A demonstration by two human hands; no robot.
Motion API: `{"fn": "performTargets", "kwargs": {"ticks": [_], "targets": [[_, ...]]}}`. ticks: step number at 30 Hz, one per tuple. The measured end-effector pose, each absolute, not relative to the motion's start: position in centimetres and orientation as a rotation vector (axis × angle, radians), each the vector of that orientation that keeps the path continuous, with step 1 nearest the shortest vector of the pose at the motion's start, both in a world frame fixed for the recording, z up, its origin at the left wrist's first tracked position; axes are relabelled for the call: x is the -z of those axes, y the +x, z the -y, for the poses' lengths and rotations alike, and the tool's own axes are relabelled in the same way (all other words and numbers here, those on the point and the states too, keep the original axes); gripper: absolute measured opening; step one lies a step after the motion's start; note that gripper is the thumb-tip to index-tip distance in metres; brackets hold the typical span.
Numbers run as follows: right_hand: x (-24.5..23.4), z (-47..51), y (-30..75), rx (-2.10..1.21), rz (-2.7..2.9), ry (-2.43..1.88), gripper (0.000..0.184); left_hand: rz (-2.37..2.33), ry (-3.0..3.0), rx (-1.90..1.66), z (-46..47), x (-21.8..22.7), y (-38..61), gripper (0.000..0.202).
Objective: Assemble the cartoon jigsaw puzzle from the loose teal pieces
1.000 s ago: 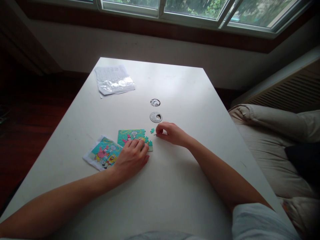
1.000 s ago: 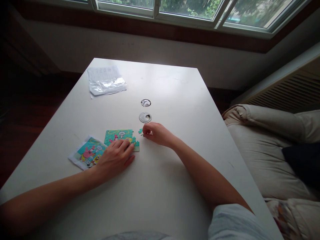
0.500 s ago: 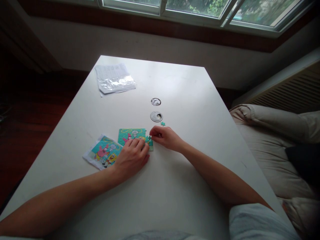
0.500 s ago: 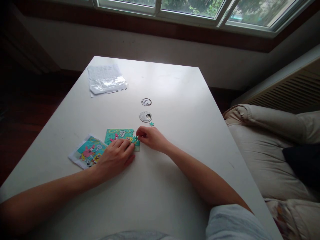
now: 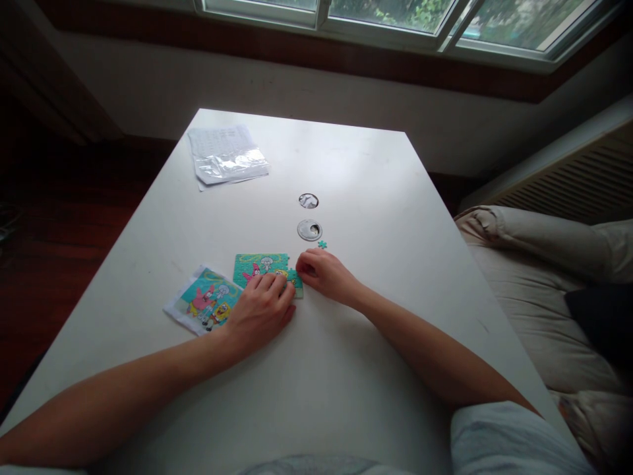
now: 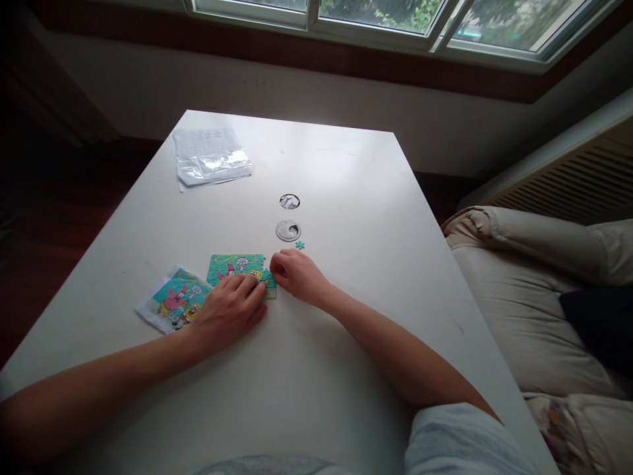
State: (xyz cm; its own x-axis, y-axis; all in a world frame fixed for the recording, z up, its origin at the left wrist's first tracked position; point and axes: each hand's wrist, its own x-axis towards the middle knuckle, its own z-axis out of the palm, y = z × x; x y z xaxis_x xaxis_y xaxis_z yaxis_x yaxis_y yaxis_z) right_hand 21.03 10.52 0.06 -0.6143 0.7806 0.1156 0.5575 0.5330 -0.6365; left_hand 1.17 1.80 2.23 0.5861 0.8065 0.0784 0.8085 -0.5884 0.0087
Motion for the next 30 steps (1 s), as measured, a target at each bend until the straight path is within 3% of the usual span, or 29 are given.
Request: {"fn": "performTargets", "kwargs": {"ticks": [23,30], "targets": [[-0.8,-11.6,22.0,-0.73,2.352,-1.102,0.007,1.412,-2.759,0.137,-1.8,-1.8,1.1,0.035],[-0.3,-15.0,25.3,-0.479,2.127,-1.316,0.008,1.368,-2.787,0.202,-1.9,-1.2,0.9,0.039]]}}
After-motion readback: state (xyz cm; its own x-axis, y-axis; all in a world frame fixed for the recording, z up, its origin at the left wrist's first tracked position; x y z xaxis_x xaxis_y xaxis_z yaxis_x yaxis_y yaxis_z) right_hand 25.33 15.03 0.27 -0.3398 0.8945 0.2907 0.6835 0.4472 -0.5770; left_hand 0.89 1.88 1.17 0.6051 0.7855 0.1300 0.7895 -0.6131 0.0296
